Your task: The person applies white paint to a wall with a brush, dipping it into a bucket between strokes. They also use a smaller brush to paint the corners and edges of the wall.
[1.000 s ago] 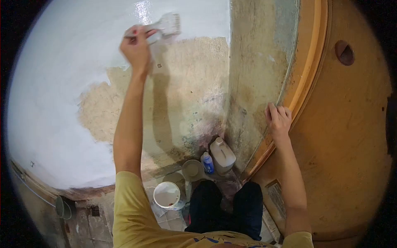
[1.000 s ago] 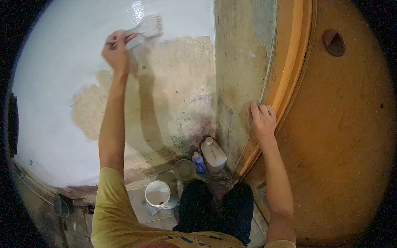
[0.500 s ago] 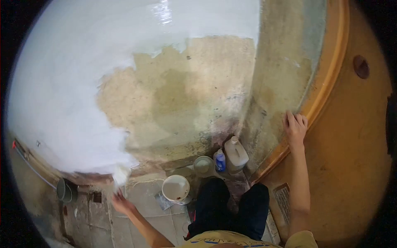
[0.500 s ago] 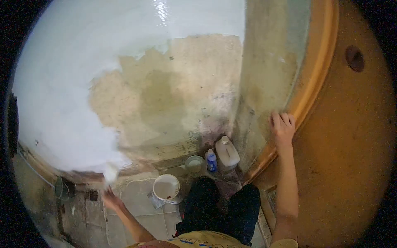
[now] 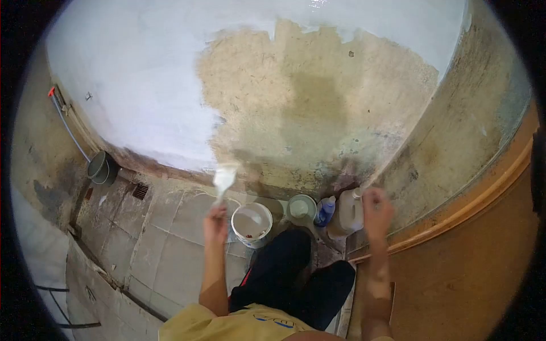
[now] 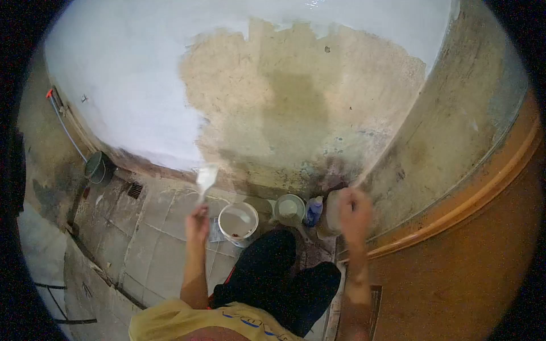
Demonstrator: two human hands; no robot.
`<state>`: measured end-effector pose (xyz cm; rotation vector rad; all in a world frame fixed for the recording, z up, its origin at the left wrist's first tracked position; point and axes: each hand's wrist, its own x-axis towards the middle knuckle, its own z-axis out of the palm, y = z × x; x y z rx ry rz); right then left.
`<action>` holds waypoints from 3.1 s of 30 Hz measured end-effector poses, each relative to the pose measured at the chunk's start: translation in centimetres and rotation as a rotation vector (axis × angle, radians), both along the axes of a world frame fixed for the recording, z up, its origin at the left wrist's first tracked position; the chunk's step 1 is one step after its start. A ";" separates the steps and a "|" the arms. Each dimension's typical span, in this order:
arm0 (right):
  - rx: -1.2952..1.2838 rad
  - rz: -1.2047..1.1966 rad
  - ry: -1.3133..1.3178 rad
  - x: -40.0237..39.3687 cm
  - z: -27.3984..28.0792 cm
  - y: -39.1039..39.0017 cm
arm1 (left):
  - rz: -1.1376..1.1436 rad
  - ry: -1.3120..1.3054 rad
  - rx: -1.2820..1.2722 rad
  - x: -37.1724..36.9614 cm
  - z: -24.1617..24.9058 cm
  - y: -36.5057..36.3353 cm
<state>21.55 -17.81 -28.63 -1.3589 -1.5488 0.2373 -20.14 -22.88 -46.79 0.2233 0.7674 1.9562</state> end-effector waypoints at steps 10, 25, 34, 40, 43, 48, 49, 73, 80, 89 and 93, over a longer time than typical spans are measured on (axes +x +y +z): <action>-0.290 0.560 0.216 -7.9 -9.0 -0.5 | -0.661 -0.155 -0.002 20.8 6.0 3.4; -0.109 0.410 0.195 -13.7 -8.4 2.2 | -0.081 1.036 -0.054 18.8 8.8 0.1; -0.200 0.505 -0.245 -14.3 -14.8 6.0 | -0.574 0.973 0.572 23.4 9.5 -6.9; -0.309 0.578 -0.467 -18.1 -19.1 8.0 | -0.487 0.960 0.981 23.5 9.4 -5.3; -0.328 0.674 -0.419 -18.8 -21.8 10.0 | -0.400 0.969 0.956 22.1 9.2 -3.9; -0.824 0.704 -0.240 -18.5 -21.8 11.2 | -0.388 0.985 0.929 20.0 8.9 -2.9; -0.837 0.688 -0.227 -18.1 -22.4 10.6 | -0.431 1.009 0.945 19.6 8.9 -3.1; -1.078 0.834 0.579 -15.7 -31.8 5.9 | -1.153 2.104 0.244 14.3 5.1 -1.3; -0.980 0.757 0.800 -15.9 -25.8 2.7 | -1.098 2.280 -0.296 9.4 6.9 1.7; -1.205 1.094 1.290 -20.9 -17.8 3.4 | -0.911 1.347 -0.301 6.2 8.3 5.7; -1.280 0.978 1.412 -21.6 -16.6 4.2 | -0.673 1.021 -0.278 8.1 7.9 4.9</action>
